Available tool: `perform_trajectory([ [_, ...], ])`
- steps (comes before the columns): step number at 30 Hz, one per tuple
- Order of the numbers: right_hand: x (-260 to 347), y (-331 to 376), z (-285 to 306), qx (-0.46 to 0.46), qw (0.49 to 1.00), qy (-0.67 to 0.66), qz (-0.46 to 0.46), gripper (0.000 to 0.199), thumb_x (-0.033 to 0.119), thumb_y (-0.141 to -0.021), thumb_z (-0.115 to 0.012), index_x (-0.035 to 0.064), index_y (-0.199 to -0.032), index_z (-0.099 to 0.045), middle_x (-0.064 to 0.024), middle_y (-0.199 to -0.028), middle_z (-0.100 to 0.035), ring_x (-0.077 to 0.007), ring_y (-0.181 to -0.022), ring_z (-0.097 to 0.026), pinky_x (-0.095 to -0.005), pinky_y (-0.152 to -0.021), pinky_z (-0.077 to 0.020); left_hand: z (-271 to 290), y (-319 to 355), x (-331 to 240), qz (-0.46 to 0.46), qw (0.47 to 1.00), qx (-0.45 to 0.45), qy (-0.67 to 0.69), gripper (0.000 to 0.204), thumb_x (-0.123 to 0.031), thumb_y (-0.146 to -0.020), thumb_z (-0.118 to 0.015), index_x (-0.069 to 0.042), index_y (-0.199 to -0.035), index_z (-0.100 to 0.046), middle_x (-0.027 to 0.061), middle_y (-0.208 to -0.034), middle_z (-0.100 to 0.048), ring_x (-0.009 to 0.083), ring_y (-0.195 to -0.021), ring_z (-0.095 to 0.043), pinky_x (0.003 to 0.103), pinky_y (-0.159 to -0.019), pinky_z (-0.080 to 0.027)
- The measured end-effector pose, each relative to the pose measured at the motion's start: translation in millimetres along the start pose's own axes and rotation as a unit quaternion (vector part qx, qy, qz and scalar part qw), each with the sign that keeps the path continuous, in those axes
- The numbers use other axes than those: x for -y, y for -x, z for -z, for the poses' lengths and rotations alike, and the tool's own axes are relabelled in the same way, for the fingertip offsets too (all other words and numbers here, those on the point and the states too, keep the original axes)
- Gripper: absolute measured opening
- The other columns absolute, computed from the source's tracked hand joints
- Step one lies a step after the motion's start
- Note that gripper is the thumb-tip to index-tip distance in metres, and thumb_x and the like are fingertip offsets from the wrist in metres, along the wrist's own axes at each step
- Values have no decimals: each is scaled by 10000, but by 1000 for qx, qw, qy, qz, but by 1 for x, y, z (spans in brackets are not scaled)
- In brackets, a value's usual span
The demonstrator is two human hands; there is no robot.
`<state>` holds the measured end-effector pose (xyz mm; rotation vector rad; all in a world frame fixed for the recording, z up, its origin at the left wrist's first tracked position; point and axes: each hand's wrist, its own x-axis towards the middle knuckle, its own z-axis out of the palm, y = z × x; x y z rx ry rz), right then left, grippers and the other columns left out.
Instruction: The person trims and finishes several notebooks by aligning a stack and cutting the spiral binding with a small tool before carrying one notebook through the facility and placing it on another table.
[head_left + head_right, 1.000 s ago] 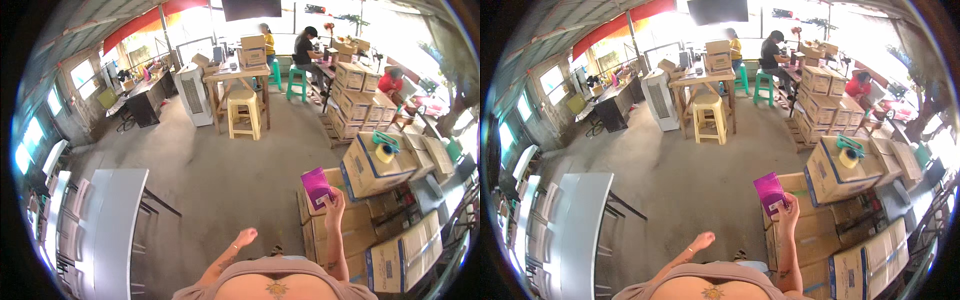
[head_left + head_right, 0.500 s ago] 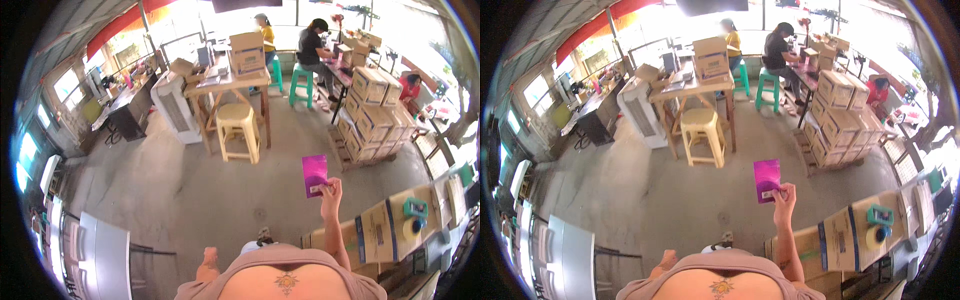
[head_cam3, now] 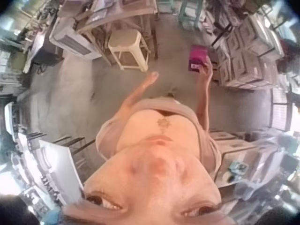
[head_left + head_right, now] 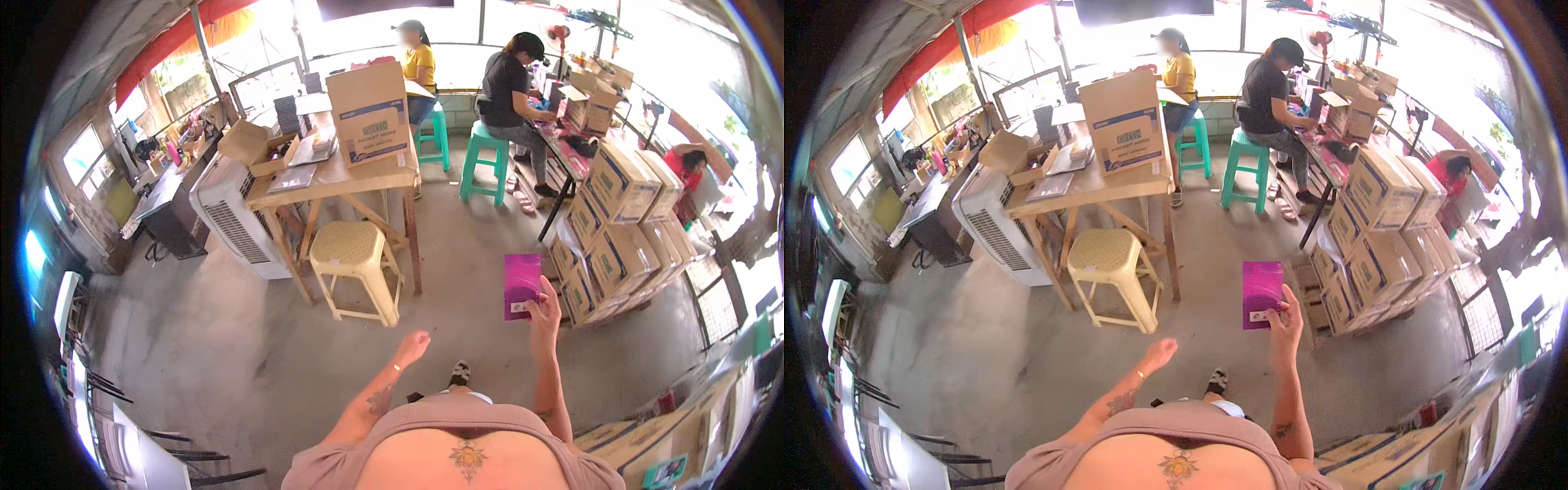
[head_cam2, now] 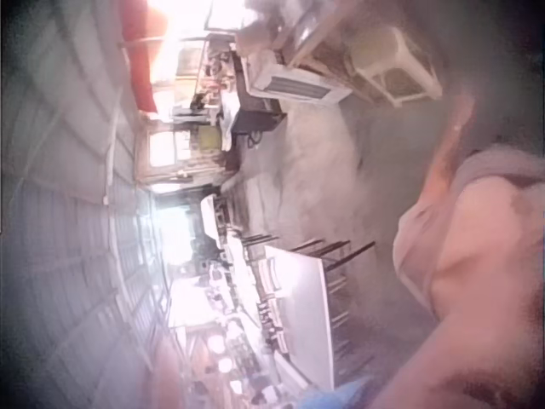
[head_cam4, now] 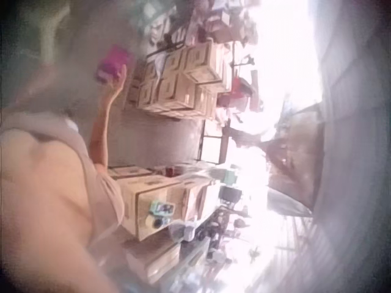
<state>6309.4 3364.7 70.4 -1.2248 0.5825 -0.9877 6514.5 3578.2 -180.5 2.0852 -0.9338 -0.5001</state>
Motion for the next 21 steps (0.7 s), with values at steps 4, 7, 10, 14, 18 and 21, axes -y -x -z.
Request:
perform_trajectory([
  [4, -19, -143, -24, 73, 997, -4, 36, 537, -55, -838, -552, 98, -1350, -501, -17, -974, -603, -92, -825, -620, -239, -648, -546, 1, -28, 82, -34, 902, 264, -340, 271, -235, -821, -551, -37, -959, -674, 207, -1022, -659, 406, -1010, -605, 492, -840, -489],
  [7, -19, -232, -51, 96, 995, -21, -26, 505, -55, -841, -566, 93, -1322, -519, -14, -948, -600, -92, -830, -620, -243, -653, -552, 12, -26, 115, 59, 932, 245, -262, 274, -244, -841, -552, -57, -991, -684, 197, -967, -673, 362, -913, -644, 491, -767, -502],
  [10, -38, -304, -82, 137, 990, 10, -32, 480, -75, -843, -566, 73, -1298, -534, -5, -918, -587, -74, -791, -575, -211, -670, -496, 32, -79, 124, 112, 912, 210, -334, 210, -204, -842, -588, -61, -944, -703, 160, -908, -688, 318, -856, -663, 452, -720, -516],
  [14, -85, -397, -133, 198, 979, 24, -28, 456, -88, -850, -547, 69, -1277, -552, -12, -919, -588, -82, -828, -551, -229, -741, -459, 71, -222, 111, 318, 943, -85, 41, 217, -218, -863, -601, -37, -934, -698, 130, -854, -680, 252, -817, -655, 377, -731, -526],
  [18, -120, -493, -173, 203, 978, 28, -46, 439, -77, -865, -561, 77, -1276, -554, -23, -939, -601, -88, -861, -560, -243, -779, -463, 121, -456, -82, 109, 890, -115, 428, 451, -341, -989, -520, -10, -1294, -521, 88, -1137, -609, 160, -1009, -603, 312, -882, -498],
  [21, -106, -569, -218, 247, 968, 44, -15, 435, -72, -870, -571, 73, -1280, -547, -27, -944, -603, -86, -882, -564, -239, -791, -463, 177, -561, -193, 30, 825, -138, 548, 438, -338, -980, -544, -18, -1279, -523, 64, -1106, -628, 147, -950, -614, 307, -866, -490],
])
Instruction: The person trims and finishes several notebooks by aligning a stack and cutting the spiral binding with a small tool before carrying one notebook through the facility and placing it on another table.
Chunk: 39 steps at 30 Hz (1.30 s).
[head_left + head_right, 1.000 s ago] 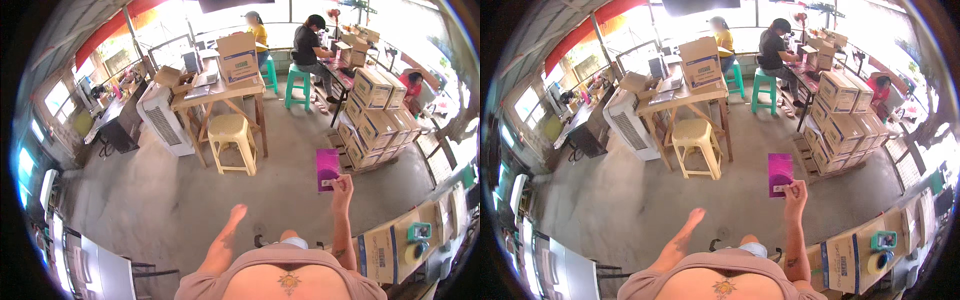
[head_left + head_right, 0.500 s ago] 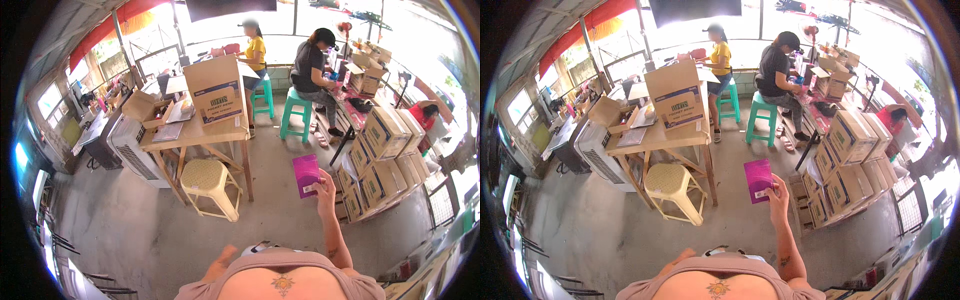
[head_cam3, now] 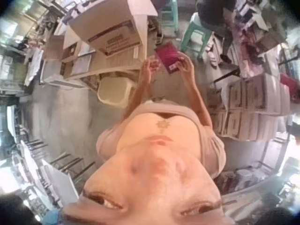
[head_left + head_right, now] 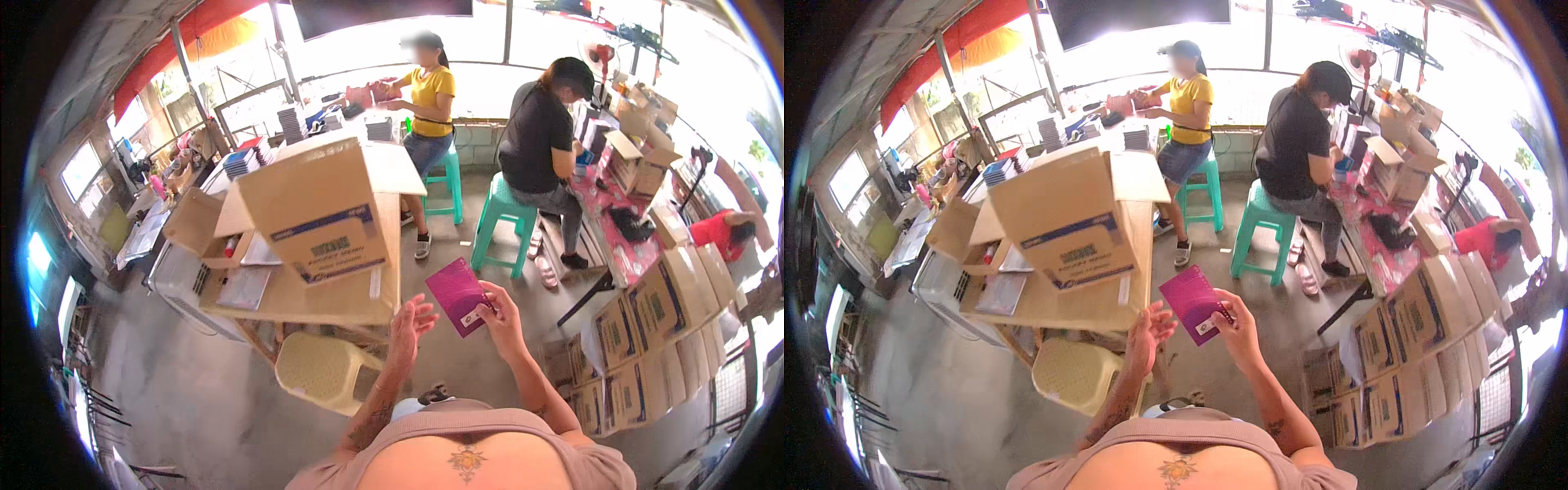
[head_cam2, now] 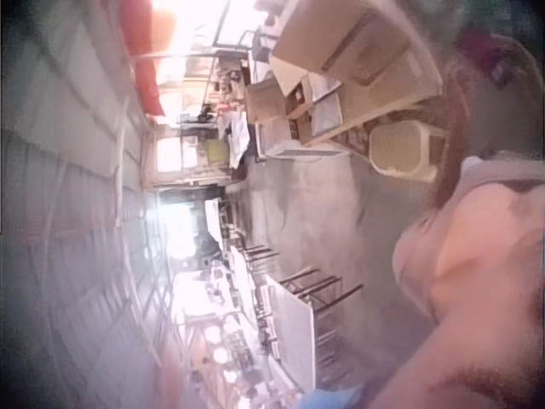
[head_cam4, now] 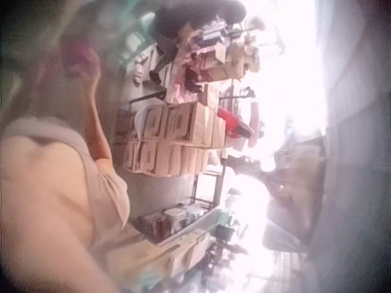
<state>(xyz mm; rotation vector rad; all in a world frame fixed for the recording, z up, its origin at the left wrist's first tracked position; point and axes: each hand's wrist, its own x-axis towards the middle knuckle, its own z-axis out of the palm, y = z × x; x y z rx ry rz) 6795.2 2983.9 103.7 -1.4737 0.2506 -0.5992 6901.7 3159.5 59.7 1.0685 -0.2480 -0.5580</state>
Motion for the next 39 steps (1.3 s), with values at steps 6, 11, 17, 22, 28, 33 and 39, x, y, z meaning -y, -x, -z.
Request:
perform_trajectory([
  [6, -24, -144, 43, 46, 997, 52, -18, 413, -91, -854, -562, 50, -1241, -545, -35, -968, -605, -85, -887, -570, -242, -772, -476, -72, -149, -46, -88, 986, 93, -111, 311, -199, -980, -564, -11, -1227, -562, 19, -1020, -628, 73, -886, -576, 254, -805, -482],
  [11, -61, -260, 70, 99, 992, 70, -34, 321, -83, -845, -553, 22, -1149, -556, -61, -980, -620, -93, -858, -580, -236, -752, -488, -79, -253, -20, -85, 968, 46, -233, 213, -126, -953, -595, 3, -1121, -624, -23, -875, -632, 42, -788, -564, 199, -705, -473],
  [17, -90, -440, 103, 171, 976, 127, -31, 225, 10, -869, -604, 1, -1093, -596, -76, -896, -657, -97, -837, -601, -266, -727, -495, -126, -396, 5, -69, 989, -103, -81, 190, -123, -943, -599, 1, -1080, -640, -19, -851, -633, 38, -740, -559, 199, -655, -466],
  [22, -84, -585, 96, 273, 929, 226, 106, 119, 67, -855, -641, 8, -959, -637, -119, -835, -655, -222, -795, -639, -330, -704, -504, -122, -529, -10, -100, 973, -123, -168, 259, -238, -979, -554, 9, -958, -627, -18, -724, -606, 49, -636, -548, 211, -565, -451],
  [28, -84, -676, 54, 136, 904, 177, 364, 64, 31, -816, -656, 18, -858, -609, -118, -820, -604, -328, -713, -589, -378, -677, -485, -73, -653, -31, -104, 944, -310, -45, 382, -353, -985, -534, -21, -804, -584, 10, -554, -517, 102, -427, -492, 249, -403, -373],
  [33, -116, -750, 39, 128, 942, 152, 271, 53, 8, -848, -648, 9, -875, -603, -117, -831, -612, -245, -696, -603, -321, -614, -480, -77, -697, -47, -136, 931, -328, -86, 369, -356, -980, -546, -24, -831, -601, 19, -576, -536, 98, -454, -498, 245, -424, -384],
  [39, -142, -780, 19, 211, 956, 116, 167, 92, 61, -873, -664, -11, -913, -625, -112, -821, -631, -194, -694, -614, -300, -628, -487, -67, -722, -48, -109, 945, -303, -49, 304, -304, -982, -552, -31, -882, -639, 27, -686, -604, 85, -600, -560, 241, -546, -453],
])
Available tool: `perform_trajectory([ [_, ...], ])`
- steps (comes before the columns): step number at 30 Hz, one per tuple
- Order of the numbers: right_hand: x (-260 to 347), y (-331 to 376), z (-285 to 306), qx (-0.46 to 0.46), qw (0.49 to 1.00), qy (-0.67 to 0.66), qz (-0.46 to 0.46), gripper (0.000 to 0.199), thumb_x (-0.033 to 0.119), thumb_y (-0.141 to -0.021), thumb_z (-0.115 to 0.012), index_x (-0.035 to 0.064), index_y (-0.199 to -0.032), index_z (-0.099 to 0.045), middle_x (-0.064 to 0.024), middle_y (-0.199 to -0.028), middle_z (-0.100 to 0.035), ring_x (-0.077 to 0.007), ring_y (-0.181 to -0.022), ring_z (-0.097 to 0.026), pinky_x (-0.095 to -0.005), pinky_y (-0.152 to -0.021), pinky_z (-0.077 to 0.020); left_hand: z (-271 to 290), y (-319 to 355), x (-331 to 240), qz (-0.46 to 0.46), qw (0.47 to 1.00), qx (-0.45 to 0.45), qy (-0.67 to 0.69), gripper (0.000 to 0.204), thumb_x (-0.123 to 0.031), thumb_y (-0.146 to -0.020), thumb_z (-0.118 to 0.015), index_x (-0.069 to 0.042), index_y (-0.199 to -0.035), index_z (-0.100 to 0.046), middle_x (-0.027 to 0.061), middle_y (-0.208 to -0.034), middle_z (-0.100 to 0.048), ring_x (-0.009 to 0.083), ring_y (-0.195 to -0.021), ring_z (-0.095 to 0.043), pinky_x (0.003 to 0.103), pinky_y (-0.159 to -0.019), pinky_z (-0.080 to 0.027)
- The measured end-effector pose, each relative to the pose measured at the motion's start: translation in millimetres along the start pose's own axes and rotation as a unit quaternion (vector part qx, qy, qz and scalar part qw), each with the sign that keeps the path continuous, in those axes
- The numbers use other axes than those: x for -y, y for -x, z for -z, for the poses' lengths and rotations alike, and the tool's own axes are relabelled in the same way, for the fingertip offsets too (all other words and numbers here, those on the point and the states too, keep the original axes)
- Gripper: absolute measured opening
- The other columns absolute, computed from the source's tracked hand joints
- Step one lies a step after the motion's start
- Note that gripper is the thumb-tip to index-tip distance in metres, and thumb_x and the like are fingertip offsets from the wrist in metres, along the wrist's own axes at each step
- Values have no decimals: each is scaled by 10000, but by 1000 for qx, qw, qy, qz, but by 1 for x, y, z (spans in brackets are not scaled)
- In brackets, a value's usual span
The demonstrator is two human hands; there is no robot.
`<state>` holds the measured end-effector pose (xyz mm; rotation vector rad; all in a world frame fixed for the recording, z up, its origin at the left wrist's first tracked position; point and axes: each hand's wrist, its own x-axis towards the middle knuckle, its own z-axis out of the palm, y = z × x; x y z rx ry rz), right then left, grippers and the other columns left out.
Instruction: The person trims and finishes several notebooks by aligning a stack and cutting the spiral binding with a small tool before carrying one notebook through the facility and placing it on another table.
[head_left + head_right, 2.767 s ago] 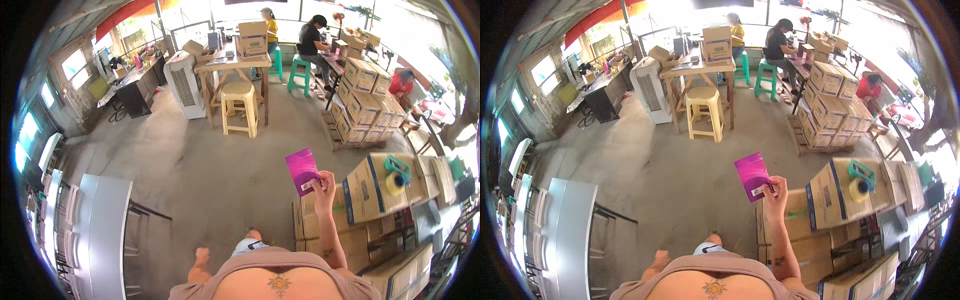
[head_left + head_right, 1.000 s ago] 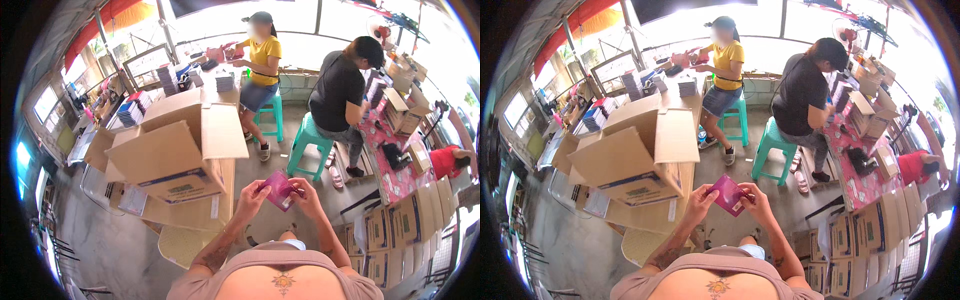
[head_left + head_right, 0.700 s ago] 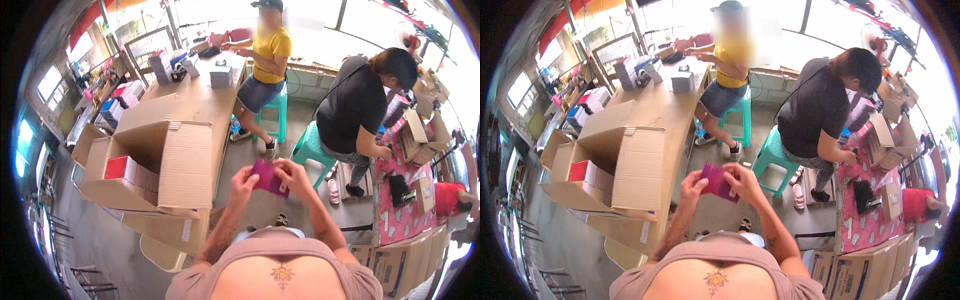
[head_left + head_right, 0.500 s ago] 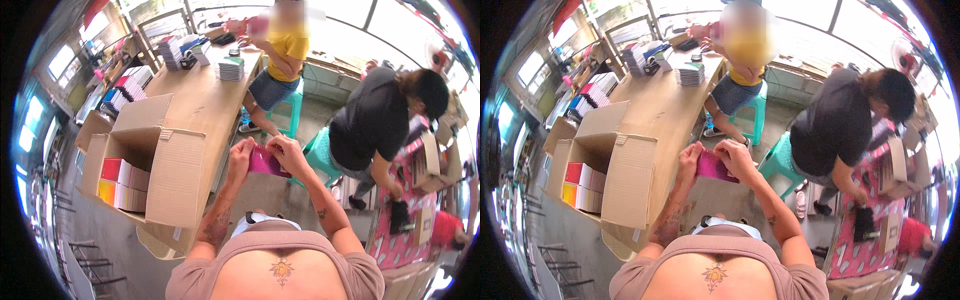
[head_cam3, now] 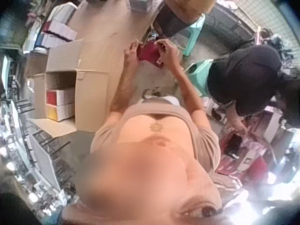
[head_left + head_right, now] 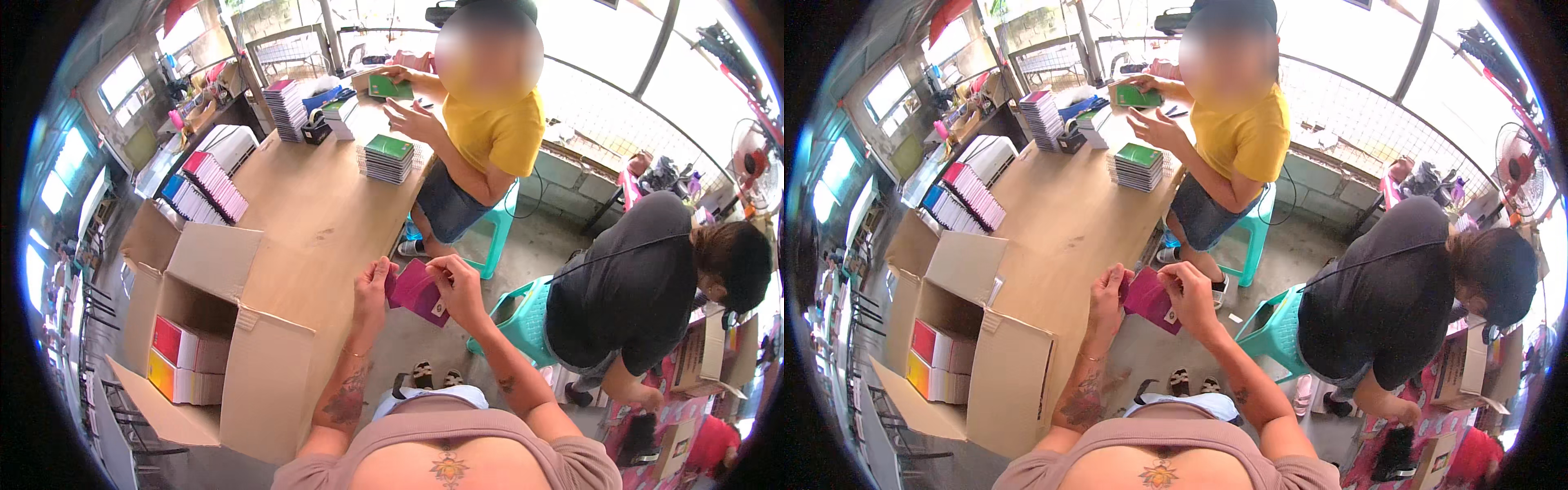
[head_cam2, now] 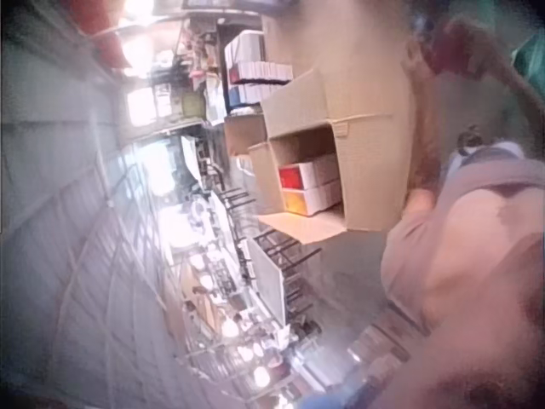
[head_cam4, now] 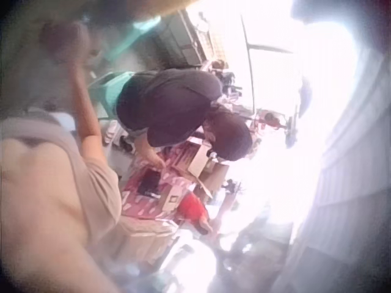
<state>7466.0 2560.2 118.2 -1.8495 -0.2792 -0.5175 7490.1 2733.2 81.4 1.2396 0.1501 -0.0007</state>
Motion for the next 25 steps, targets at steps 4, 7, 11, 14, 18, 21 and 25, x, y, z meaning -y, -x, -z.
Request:
perform_trajectory([
  [4, -9, -7, -2, 33, 999, -13, -24, 121, 86, -873, -673, -18, -922, -633, -122, -821, -641, -179, -683, -601, -295, -633, -483, -3, 0, 0, 57, 997, -30, 38, 282, -289, -982, -548, -33, -913, -645, 32, -756, -637, 100, -659, -592, 249, -603, -489],
  [7, -15, -8, 2, 56, 997, -22, -48, 134, 101, -870, -684, -12, -934, -649, -97, -834, -659, -152, -693, -604, -284, -632, -482, -1, 3, 7, 58, 994, -39, 81, 276, -276, -984, -542, -29, -912, -643, 46, -769, -645, 121, -678, -609, 259, -627, -502],
  [11, -19, -8, 6, 65, 996, -36, -53, 139, 99, -866, -683, -13, -936, -641, -118, -820, -645, -181, -687, -603, -304, -628, -481, 1, 1, 18, 63, 989, -26, 130, 279, -268, -988, -532, -19, -917, -636, 62, -806, -656, 138, -696, -623, 280, -641, -516],
  [14, -20, -6, 9, 69, 995, -49, -55, 141, 100, -859, -688, -8, -939, -646, -123, -828, -653, -190, -696, -616, -309, -630, -488, -4, 3, 19, 73, 990, -8, 124, 283, -270, -990, -526, -15, -930, -632, 68, -831, -661, 142, -710, -627, 286, -658, -521],
  [18, -21, -7, 20, 100, 993, -5, -54, 127, 93, -850, -689, 2, -934, -660, -128, -837, -664, -208, -707, -633, -311, -637, -498, -20, 11, 8, 86, 991, 38, 100, 277, -270, -992, -525, -17, -960, -632, 66, -837, -663, 134, -719, -628, 282, -667, -522],
  [21, -30, -4, 24, 99, 994, -28, -21, 134, 110, -852, -700, 14, -945, -687, -98, -820, -673, -138, -677, -598, -285, -610, -488, -28, 12, 14, 39, 994, 79, 64, 267, -271, -987, -537, -22, -983, -634, 61, -844, -666, 125, -730, -631, 271, -678, -522],
  [25, -22, -7, 37, 110, 991, -29, -77, 138, 113, -884, -673, 0, -962, -687, -102, -864, -701, -147, -725, -630, -294, -674, -517, -33, 15, 7, 67, 980, 135, -128, 271, -277, -963, -580, -16, -1022, -627, 50, -929, -672, 115, -822, -634, 245, -748, -513],
])
